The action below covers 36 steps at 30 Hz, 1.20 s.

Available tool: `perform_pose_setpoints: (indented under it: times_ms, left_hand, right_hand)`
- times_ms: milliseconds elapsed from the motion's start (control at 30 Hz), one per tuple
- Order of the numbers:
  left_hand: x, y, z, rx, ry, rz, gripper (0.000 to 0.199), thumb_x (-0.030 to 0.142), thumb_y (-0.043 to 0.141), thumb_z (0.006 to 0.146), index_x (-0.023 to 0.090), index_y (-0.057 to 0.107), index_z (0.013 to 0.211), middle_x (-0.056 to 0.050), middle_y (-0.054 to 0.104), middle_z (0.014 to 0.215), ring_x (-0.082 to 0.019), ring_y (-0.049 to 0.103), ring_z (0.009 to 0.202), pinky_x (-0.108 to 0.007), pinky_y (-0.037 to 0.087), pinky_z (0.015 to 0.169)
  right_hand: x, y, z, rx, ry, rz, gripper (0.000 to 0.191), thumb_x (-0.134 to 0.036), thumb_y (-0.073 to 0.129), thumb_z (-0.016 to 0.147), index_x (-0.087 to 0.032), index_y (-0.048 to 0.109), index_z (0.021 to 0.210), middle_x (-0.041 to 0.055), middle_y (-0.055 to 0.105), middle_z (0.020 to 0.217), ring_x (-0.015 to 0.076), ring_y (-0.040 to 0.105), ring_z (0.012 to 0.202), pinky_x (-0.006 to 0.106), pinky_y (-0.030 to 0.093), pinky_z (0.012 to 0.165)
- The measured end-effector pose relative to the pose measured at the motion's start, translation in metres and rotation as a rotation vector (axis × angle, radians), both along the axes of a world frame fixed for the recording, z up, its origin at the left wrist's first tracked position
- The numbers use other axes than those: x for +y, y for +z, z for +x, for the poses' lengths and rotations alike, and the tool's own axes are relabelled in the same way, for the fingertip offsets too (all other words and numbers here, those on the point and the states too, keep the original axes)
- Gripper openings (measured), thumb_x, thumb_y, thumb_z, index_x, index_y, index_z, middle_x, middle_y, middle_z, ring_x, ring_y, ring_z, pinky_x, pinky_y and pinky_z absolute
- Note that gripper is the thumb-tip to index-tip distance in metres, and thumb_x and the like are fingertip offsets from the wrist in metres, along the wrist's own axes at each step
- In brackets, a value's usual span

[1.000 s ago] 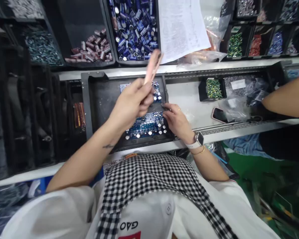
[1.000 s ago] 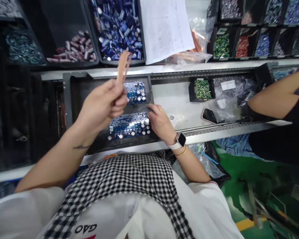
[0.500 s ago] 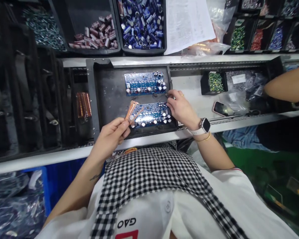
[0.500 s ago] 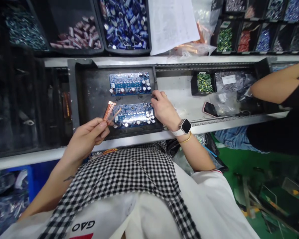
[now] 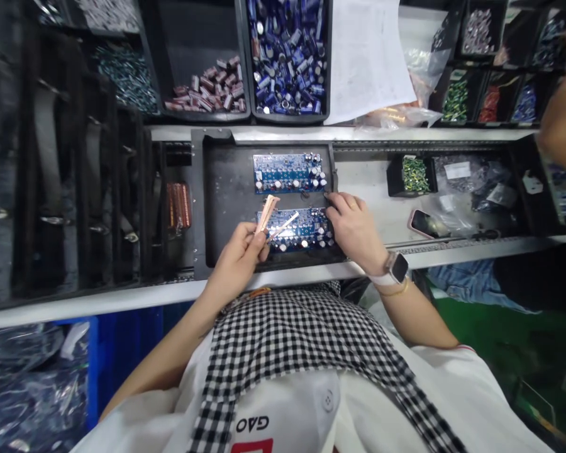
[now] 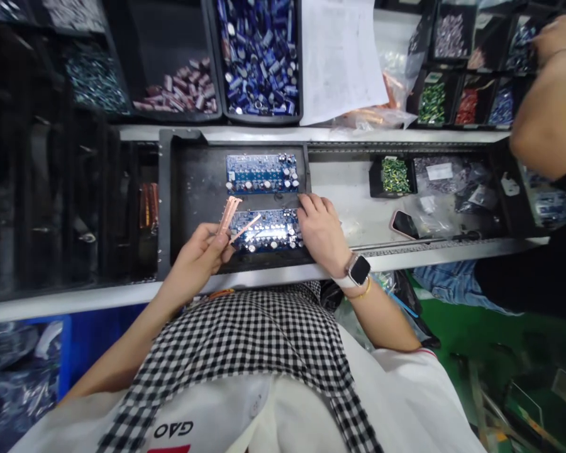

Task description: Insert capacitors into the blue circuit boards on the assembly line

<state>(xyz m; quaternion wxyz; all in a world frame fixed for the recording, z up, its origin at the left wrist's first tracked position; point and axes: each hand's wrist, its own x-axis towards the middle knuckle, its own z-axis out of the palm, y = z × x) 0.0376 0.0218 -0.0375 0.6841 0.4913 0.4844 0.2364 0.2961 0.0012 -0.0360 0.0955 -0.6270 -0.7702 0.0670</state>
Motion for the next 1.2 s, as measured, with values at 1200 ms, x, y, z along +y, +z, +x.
perform_pose_setpoints:
  times_ms: [1200]
  left_hand:
    - [0.059, -0.019, -0.019, 0.179, 0.314, 0.181, 0.023, 0.039, 0.044, 0.099, 0.017, 0.044, 0.091, -0.004, 0.067, 0.081, -0.010, 0.041, 0.059, -0.021, 0.035, 0.058]
  right_hand:
    - [0.155, -0.035, -0.040, 0.090, 0.266, 0.027, 0.030, -0.014, 0.047, 0.094, -0.021, 0.075, 0.098, 0.0083, 0.061, 0.085, 0.0228, 0.050, 0.087, 0.037, 0.040, 0.076]
